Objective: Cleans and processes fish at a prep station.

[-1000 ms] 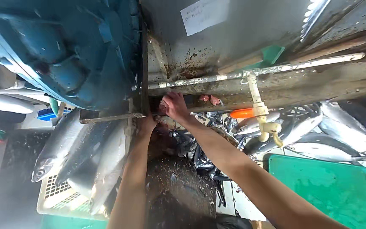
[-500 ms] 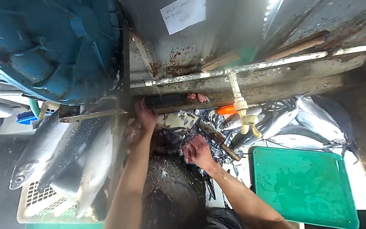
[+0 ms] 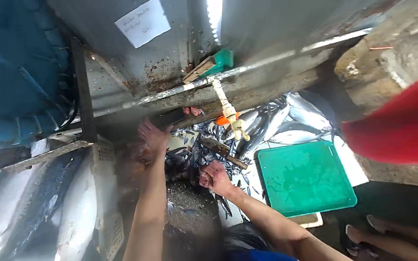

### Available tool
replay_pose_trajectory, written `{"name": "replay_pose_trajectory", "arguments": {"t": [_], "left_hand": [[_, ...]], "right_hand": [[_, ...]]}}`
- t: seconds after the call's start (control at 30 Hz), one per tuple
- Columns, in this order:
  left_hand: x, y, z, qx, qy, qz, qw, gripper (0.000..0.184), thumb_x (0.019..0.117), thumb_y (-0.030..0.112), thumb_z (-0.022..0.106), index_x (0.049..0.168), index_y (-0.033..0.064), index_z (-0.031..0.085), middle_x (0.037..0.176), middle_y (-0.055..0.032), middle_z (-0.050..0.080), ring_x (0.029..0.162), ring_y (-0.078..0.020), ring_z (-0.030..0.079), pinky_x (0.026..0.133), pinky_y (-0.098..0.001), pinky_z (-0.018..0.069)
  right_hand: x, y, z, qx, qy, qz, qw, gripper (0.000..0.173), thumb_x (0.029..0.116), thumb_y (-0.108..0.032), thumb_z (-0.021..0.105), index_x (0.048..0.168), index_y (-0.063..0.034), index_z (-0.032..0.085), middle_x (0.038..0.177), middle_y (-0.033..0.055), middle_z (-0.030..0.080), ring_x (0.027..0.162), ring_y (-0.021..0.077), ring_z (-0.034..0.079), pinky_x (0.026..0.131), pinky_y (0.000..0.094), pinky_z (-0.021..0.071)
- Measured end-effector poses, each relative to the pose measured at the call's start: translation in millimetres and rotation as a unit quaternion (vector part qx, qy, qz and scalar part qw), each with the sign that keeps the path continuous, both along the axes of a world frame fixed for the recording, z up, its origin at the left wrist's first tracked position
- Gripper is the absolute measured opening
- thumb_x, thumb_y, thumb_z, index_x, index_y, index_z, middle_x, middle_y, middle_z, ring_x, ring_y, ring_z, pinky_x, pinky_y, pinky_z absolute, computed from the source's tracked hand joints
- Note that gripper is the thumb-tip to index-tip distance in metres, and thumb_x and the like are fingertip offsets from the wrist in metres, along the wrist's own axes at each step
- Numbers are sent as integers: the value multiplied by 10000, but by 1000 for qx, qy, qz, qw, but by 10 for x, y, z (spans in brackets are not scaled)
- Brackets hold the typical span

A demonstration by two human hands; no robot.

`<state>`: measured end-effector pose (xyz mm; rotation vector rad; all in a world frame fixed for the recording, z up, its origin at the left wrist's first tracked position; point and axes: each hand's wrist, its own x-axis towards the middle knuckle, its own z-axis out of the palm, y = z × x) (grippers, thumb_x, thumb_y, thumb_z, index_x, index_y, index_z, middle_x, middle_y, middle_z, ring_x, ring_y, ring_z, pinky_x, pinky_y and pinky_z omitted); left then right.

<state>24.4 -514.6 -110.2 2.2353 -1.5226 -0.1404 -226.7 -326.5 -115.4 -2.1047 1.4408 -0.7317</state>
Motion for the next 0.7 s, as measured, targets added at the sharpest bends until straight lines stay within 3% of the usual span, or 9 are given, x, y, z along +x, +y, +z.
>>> {"name": "replay_pose_trajectory", "arguments": {"t": [0.07, 0.1, 0.23, 0.3, 0.4, 0.47, 0.57, 0.63, 0.7], "left_hand": [[101, 7, 69, 77, -76, -75, 991, 1075, 748, 612, 817, 1567, 92, 354, 1558, -253, 418, 1438, -459, 392, 1170, -662, 294], [127, 15, 134, 95, -106, -114, 983, 997, 773, 565, 815, 1546, 89, 404, 1536, -242, 457, 1414, -450, 433, 1149, -660, 336], [332, -5, 89, 118, -158, -242, 950, 840, 872, 525, 745, 1497, 28, 484, 1555, -269, 431, 1457, -458, 390, 1180, -624, 324], [300, 292, 223, 153, -120, -196, 961, 834, 856, 546, 748, 1460, 19, 519, 1520, -268, 469, 1408, -451, 451, 1128, -631, 393], [84, 1007, 435, 130, -45, -111, 984, 847, 771, 678, 754, 1338, 60, 639, 1326, -241, 633, 1235, -428, 604, 1026, -638, 475], [-235, 1690, 725, 110, 11, -121, 986, 819, 773, 640, 798, 1284, 14, 667, 1257, -273, 661, 1179, -452, 634, 1007, -648, 486], [-893, 2524, 1042, 127, 7, -198, 972, 731, 763, 540, 855, 1248, 20, 685, 1283, -245, 656, 1154, -431, 655, 952, -627, 532], [-1348, 2943, 1065, 152, -32, -270, 950, 698, 747, 483, 857, 1284, 73, 679, 1334, -207, 640, 1150, -403, 664, 897, -609, 564], [-1733, 3252, 1037, 198, -33, -352, 914, 726, 781, 478, 813, 1357, 72, 639, 1416, -208, 591, 1234, -400, 620, 956, -601, 536]], "right_hand": [[76, 57, -50, 74, 49, 24, 996, 276, 986, -341, 598, 1100, -140, 749, 1146, 95, 731, 1181, 296, 645, 1038, 539, 494], [79, 72, -31, 117, 68, 36, 990, 291, 986, -318, 611, 1169, -134, 742, 1244, 107, 711, 1263, 315, 608, 1093, 575, 452], [8, 183, 138, 127, 73, 12, 989, 387, 1001, -364, 647, 1333, -165, 653, 1378, 105, 639, 1357, 333, 534, 1124, 619, 413], [-85, 333, 209, 93, 30, -15, 995, 401, 986, -372, 674, 1335, -175, 646, 1338, 94, 656, 1321, 321, 559, 1099, 600, 442], [-278, 590, 293, 115, -115, -67, 984, 363, 981, -335, 686, 1277, -124, 682, 1223, 81, 709, 1180, 240, 654, 1076, 493, 509], [-344, 792, 445, 244, -271, -98, 926, 457, 1003, -332, 667, 1353, -43, 617, 1218, 140, 715, 1114, 234, 699, 1032, 465, 555], [-368, 1072, 716, 399, -474, -159, 769, 561, 1057, -426, 546, 1488, -77, 459, 1292, 169, 656, 1080, 282, 680, 890, 491, 575], [-430, 1285, 812, 393, -540, -238, 706, 552, 1066, -403, 534, 1492, -70, 427, 1254, 167, 668, 1054, 278, 697, 862, 477, 601], [-564, 1529, 793, 346, -570, -349, 658, 465, 1060, -295, 576, 1424, -27, 466, 1150, 183, 701, 955, 278, 729, 789, 454, 632]]}}
